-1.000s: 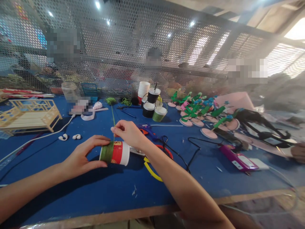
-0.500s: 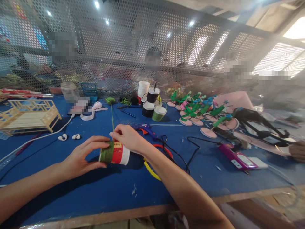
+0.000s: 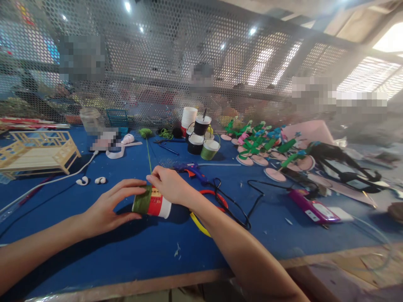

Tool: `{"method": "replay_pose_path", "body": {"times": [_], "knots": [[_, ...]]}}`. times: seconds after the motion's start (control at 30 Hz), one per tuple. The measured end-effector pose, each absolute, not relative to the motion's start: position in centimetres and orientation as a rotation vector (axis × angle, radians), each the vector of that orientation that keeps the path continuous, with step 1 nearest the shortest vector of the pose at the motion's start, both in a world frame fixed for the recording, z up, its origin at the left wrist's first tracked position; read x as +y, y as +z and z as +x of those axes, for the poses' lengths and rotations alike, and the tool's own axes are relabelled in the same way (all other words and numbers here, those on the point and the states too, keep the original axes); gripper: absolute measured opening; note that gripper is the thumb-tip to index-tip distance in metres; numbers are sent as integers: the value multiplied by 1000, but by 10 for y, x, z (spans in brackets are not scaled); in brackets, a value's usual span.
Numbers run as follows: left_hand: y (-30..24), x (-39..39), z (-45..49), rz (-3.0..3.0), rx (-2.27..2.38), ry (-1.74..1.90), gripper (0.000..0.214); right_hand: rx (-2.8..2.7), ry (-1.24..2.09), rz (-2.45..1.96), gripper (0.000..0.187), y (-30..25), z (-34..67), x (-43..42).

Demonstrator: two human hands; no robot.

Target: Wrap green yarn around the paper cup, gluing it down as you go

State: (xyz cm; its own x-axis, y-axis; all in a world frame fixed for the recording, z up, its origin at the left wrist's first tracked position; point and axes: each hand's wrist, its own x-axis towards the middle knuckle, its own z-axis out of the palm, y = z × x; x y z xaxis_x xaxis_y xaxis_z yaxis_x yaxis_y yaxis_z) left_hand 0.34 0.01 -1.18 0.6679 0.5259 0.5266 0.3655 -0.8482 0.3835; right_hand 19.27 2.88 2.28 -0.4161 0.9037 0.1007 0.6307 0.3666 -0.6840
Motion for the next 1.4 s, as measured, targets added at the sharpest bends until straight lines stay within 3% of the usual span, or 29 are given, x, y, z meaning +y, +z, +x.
{"method": "replay_pose_path", "body": {"times": [0.17, 0.6, 0.8, 1.4], "knots": [[-10, -1, 2, 2642, 709, 1011, 31, -2141, 760, -1334, 24, 21, 195, 29], [-12, 3, 8, 1997, 881, 878, 43, -2124, 605, -1370, 24, 17, 187, 23], [-13, 2, 6, 2134, 827, 917, 34, -2130, 632, -1316, 21, 19, 189, 23], [-12, 2, 4, 2347, 741, 918, 40, -2121, 768, -1213, 16, 20, 195, 26]]}}
